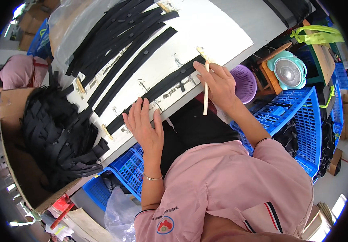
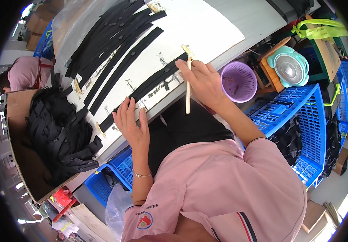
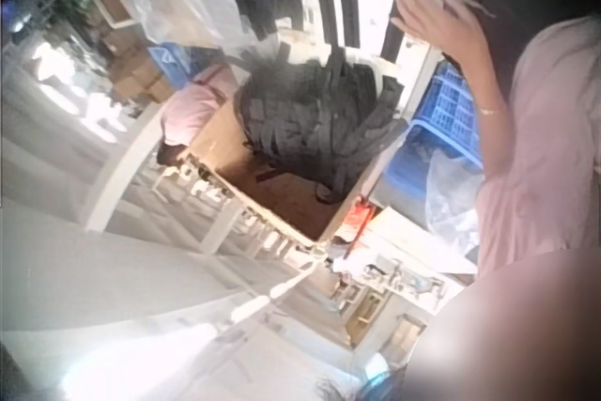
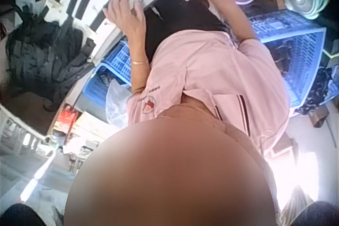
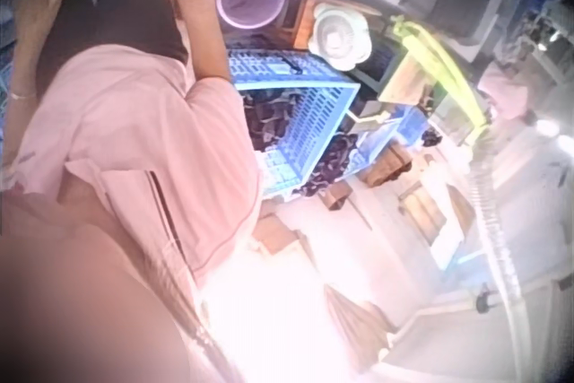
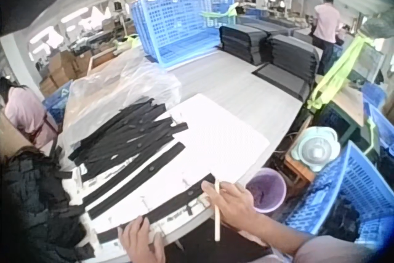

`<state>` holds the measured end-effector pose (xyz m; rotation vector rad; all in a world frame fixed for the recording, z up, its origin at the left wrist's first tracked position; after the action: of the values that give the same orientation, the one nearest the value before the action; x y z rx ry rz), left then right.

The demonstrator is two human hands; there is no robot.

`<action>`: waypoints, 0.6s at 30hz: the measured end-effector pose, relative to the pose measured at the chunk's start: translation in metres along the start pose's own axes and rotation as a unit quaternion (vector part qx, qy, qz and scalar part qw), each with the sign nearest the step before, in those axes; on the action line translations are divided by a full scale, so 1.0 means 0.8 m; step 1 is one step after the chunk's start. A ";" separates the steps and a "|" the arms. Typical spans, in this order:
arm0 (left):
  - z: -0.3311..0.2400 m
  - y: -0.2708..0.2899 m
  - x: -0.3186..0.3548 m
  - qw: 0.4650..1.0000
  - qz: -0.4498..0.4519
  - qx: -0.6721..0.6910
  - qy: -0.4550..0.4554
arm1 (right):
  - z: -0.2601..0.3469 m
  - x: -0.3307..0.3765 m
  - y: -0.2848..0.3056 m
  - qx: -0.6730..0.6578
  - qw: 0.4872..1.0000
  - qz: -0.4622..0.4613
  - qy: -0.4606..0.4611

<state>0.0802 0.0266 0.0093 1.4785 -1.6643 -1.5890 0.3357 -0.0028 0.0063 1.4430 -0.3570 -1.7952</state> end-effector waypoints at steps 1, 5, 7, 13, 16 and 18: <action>0.000 0.001 0.000 1.000 0.001 -0.001 0.000 | -0.005 0.003 0.000 0.010 1.000 0.000 0.004; -0.004 0.004 -0.004 0.999 0.011 0.024 0.017 | -0.009 0.012 -0.005 0.049 0.999 -0.004 0.011; -0.010 0.004 -0.008 0.999 -0.005 0.034 0.024 | -0.009 0.011 -0.008 0.041 0.999 -0.013 0.008; -0.063 -0.017 -0.056 0.990 -0.025 0.140 -0.010 | -0.005 0.010 -0.007 0.037 0.999 -0.019 0.005; -0.086 -0.040 -0.083 0.983 -0.039 0.178 -0.029 | -0.011 0.011 -0.008 0.025 1.000 -0.015 -0.001; -0.092 -0.050 -0.094 0.980 -0.008 0.198 -0.011 | -0.016 0.011 -0.007 0.019 1.000 -0.012 -0.003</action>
<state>0.1851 0.0656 0.0209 1.6653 -2.0765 -1.3359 0.3448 -0.0023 -0.0071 1.4731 -0.3803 -1.8207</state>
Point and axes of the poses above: each hand's wrist, its own x-axis away from the middle knuckle, its own y-axis out of the back of the hand, z = x × y, the point moved 1 cm from there along -x, towards the middle knuckle, and after that the axes turned 8 degrees about -x, right-handed, at the moved point
